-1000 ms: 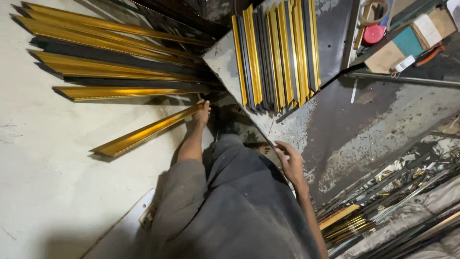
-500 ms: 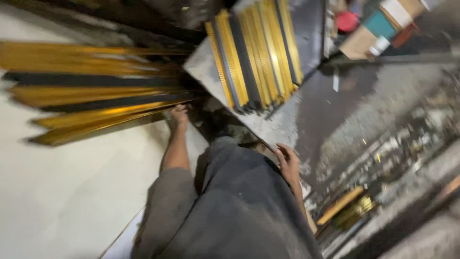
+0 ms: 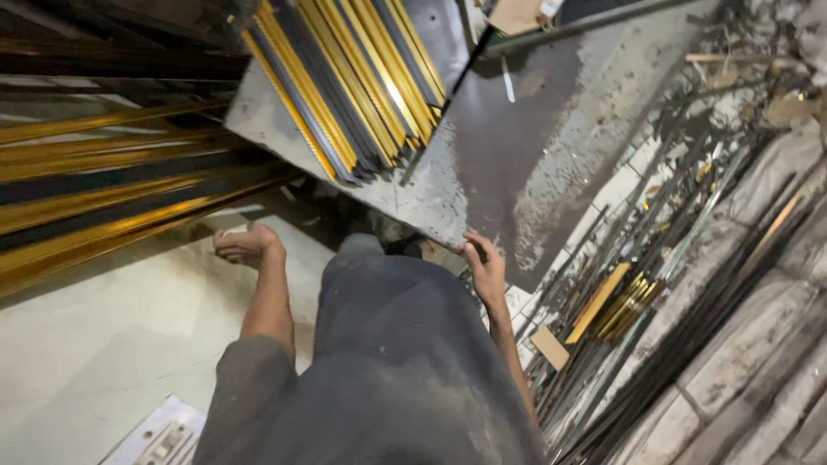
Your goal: The person sorts and stacks gold picture frame molding strips on a work table, wraps a bundle of the strips with tape, then measures a strip with a tape measure and marks it with a pencil before adding it to the stack.
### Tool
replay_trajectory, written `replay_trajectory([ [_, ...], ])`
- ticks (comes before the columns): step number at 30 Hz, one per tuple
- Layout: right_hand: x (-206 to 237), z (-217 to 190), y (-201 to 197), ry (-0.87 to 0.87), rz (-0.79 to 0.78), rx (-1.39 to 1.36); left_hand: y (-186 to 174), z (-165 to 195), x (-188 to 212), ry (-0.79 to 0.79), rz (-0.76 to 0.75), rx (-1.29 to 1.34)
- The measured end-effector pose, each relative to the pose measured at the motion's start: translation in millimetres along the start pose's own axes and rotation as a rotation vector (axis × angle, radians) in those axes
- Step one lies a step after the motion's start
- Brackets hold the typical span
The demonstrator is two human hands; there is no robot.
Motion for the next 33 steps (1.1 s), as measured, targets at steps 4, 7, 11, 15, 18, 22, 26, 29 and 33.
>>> replay_trajectory([
  [4, -1.5, 1.7, -15.5, 0.005, 0.017, -0.032, -19.6, 24.1, 32.5, 0.433, 0.252, 0.005],
  [7, -16.0, -32.0, -10.0, -0.027, -0.016, -0.013, -3.1, 41.2, 38.2, 0.547, 0.121, 0.317],
  [11, -67.0, -100.8, 15.4, -0.077, -0.098, 0.115, 63.0, 86.7, 28.4, 0.382, -0.384, 0.765],
  [15, -149.7, -179.0, 61.4, -0.383, -0.078, 0.572, 132.8, 152.7, 32.0, 0.227, -0.751, 0.705],
  [18, -234.8, -214.5, 98.9, -0.277, -0.105, 0.555, 149.6, 203.7, 23.2, 0.423, -0.632, 0.239],
  [22, -337.2, -254.4, 162.4, -0.133, -0.043, 0.792, 171.8, 224.9, 24.6, 0.23, -0.825, 0.102],
  [26, -367.3, -234.7, 213.1, -0.071, 0.062, 0.923, 182.6, 243.9, 37.2, 0.092, -1.03, 0.608],
  [29, -368.4, -189.1, 231.5, 0.261, -0.18, 0.626, 202.5, 223.2, 48.6, 0.074, -1.162, 0.274],
  [33, -369.5, -158.7, 234.9, 0.417, -0.491, 0.612, 225.4, 202.6, 68.4, -0.072, -1.376, 0.423],
])
Point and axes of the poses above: each hand's wrist, its own x-axis away from the middle knuckle, its own y-axis out of the palm, z = x × y, the point moved 8 cm from there along -x, towards the middle knuckle, and after that the axes turned 8 degrees about y, right-handed, at the moved point
